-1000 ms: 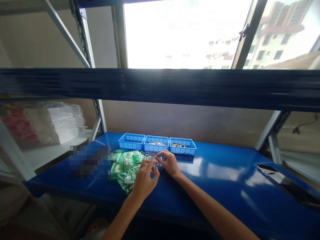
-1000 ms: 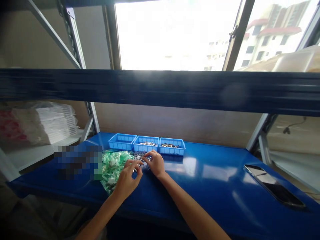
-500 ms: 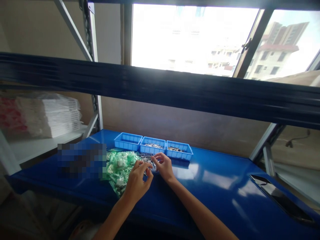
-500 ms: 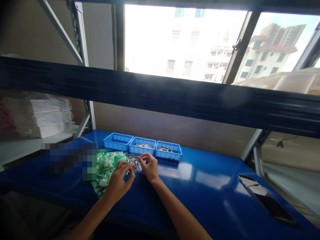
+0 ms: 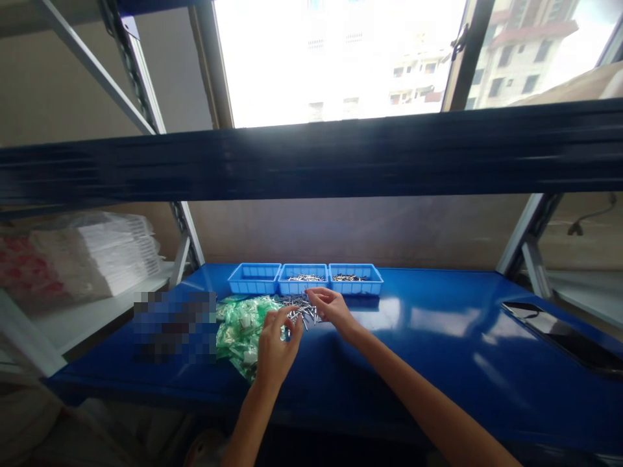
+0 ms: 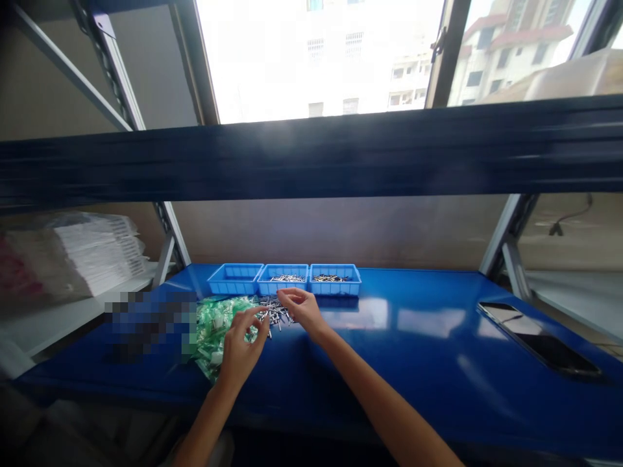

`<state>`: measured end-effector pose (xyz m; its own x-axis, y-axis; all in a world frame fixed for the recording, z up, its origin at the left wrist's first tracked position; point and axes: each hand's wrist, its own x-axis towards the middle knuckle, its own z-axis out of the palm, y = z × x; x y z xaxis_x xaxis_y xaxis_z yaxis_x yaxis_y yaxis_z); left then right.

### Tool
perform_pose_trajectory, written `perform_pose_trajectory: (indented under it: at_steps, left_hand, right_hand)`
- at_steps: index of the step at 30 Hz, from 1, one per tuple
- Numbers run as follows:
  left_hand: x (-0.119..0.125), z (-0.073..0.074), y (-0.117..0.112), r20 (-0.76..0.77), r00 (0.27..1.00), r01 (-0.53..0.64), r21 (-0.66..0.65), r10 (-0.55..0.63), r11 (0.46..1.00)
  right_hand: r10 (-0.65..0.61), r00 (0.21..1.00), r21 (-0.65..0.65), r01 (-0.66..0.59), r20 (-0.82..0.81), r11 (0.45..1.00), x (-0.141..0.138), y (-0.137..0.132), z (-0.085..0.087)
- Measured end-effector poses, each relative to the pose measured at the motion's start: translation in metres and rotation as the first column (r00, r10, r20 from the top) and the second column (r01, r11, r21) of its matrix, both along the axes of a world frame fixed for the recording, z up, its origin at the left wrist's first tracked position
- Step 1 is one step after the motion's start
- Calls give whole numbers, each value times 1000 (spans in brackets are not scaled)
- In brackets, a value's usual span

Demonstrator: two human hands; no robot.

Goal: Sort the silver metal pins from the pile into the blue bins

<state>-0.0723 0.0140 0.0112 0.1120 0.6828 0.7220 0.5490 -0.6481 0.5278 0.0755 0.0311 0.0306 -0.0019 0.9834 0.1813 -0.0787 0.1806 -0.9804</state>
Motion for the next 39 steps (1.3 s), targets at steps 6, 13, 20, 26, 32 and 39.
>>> perform_pose_trajectory:
  at_steps: [6, 13, 20, 26, 32, 39]
  left_hand:
    - [-1, -1, -2, 81, 995, 63, -118, -54, 991]
    - [-1, -1, -3, 26, 997, 69, -122, -66, 990]
    - [-1, -2, -2, 37, 998, 62, -116, -58, 991]
    - [-2, -4, 1, 38, 999, 37, -183, -30, 982]
    - [-1, -7, 4, -79, 997, -31, -165, 18, 986]
    - [1, -3, 1, -168, 986, -26, -173, -3, 984]
  right_hand:
    - [76, 996, 24, -77, 35, 997, -5, -1, -10]
    - [164, 984, -9, -164, 74, 986, -7, -5, -8]
    - [176, 980, -29, -174, 88, 984, -10, -9, -3]
    - [57, 994, -41, -54, 92, 998, -6, -4, -6]
    - [-58, 996, -6, 58, 74, 998, -2, -3, -1]
    - [16, 996, 22, -18, 87, 1000, -6, -3, -5]
